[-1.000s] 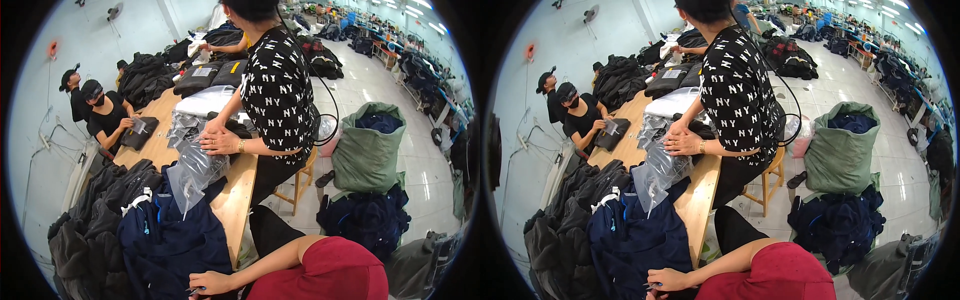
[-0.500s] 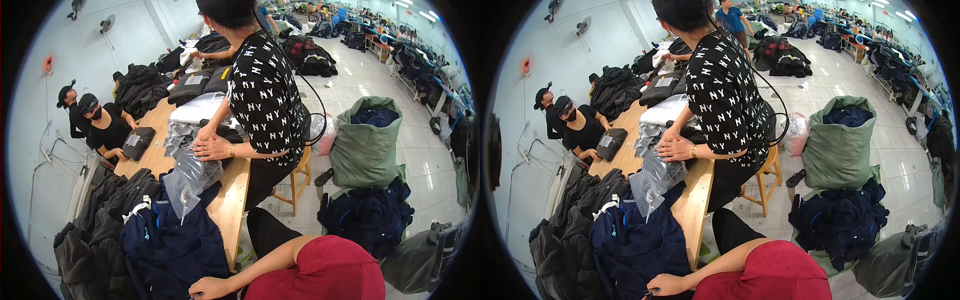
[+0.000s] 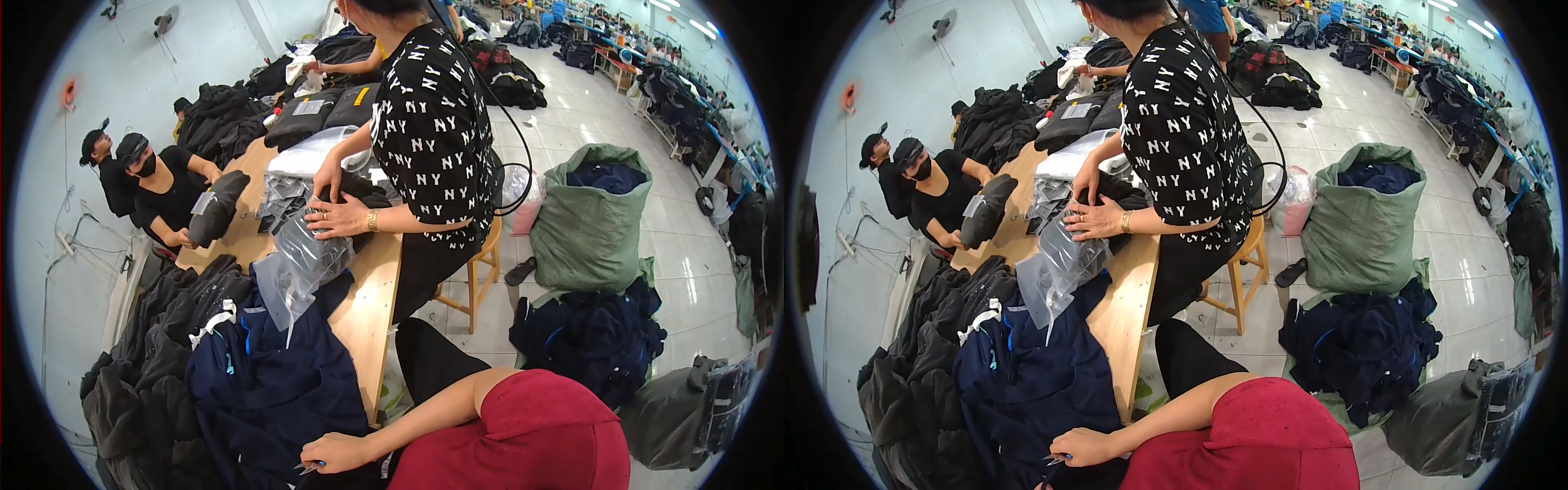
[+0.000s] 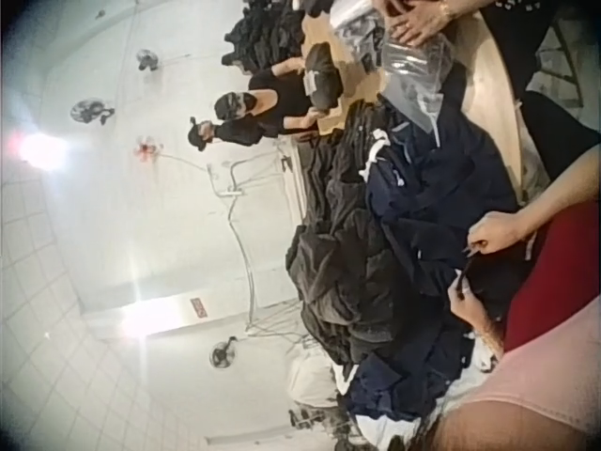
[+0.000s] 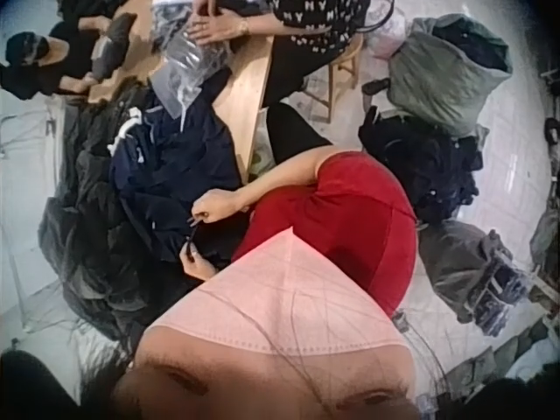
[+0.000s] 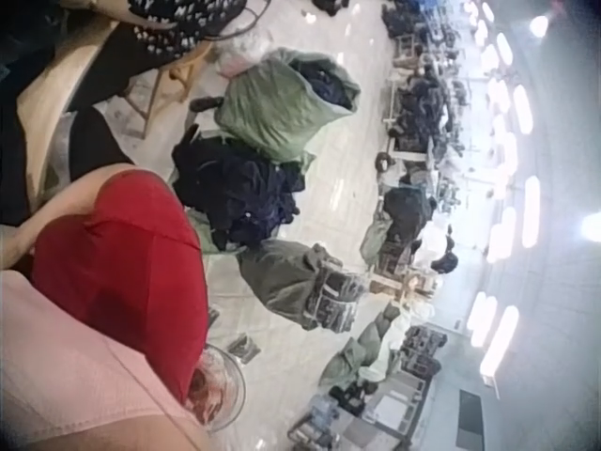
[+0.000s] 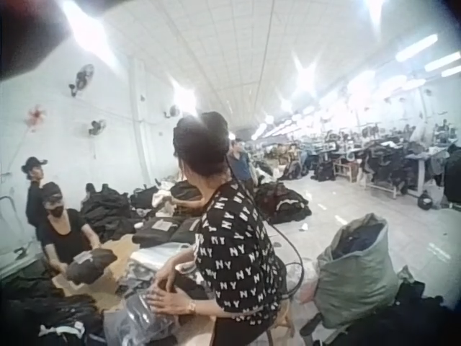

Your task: Trimming loose threads and finishing blue garments using small scissors in a factory setting.

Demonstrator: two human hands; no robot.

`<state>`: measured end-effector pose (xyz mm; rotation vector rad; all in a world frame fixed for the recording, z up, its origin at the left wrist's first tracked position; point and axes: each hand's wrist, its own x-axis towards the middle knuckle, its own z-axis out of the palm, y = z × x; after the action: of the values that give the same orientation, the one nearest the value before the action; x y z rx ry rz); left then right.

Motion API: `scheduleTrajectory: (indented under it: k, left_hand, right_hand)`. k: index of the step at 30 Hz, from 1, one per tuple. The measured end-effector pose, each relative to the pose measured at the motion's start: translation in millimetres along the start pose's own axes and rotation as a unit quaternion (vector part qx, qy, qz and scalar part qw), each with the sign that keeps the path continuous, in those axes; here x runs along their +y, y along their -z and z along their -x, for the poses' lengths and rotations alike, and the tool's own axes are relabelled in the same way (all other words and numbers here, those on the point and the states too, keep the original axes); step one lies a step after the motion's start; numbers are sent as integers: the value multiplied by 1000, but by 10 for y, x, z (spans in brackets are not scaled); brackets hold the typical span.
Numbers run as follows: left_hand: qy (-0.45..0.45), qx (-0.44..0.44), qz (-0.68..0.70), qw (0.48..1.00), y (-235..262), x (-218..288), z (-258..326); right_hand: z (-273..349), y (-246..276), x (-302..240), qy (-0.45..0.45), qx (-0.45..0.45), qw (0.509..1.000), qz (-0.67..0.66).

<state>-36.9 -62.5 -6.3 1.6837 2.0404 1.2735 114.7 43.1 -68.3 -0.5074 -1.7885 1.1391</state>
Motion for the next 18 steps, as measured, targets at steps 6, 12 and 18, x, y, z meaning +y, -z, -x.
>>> scheduleTrajectory:
  k: [6,12,18]
  left_hand:
    - [132,211,50,967,171,120,-72]
    - [217,179,135,950,453,-373,-63]
    - [202,116,114,966,338,-330,-67]
  right_hand:
    - [-35,156,177,-19,30,996,86]
    - [-82,581,262,-80,104,985,114]
    - [-45,803,310,-136,58,987,66]
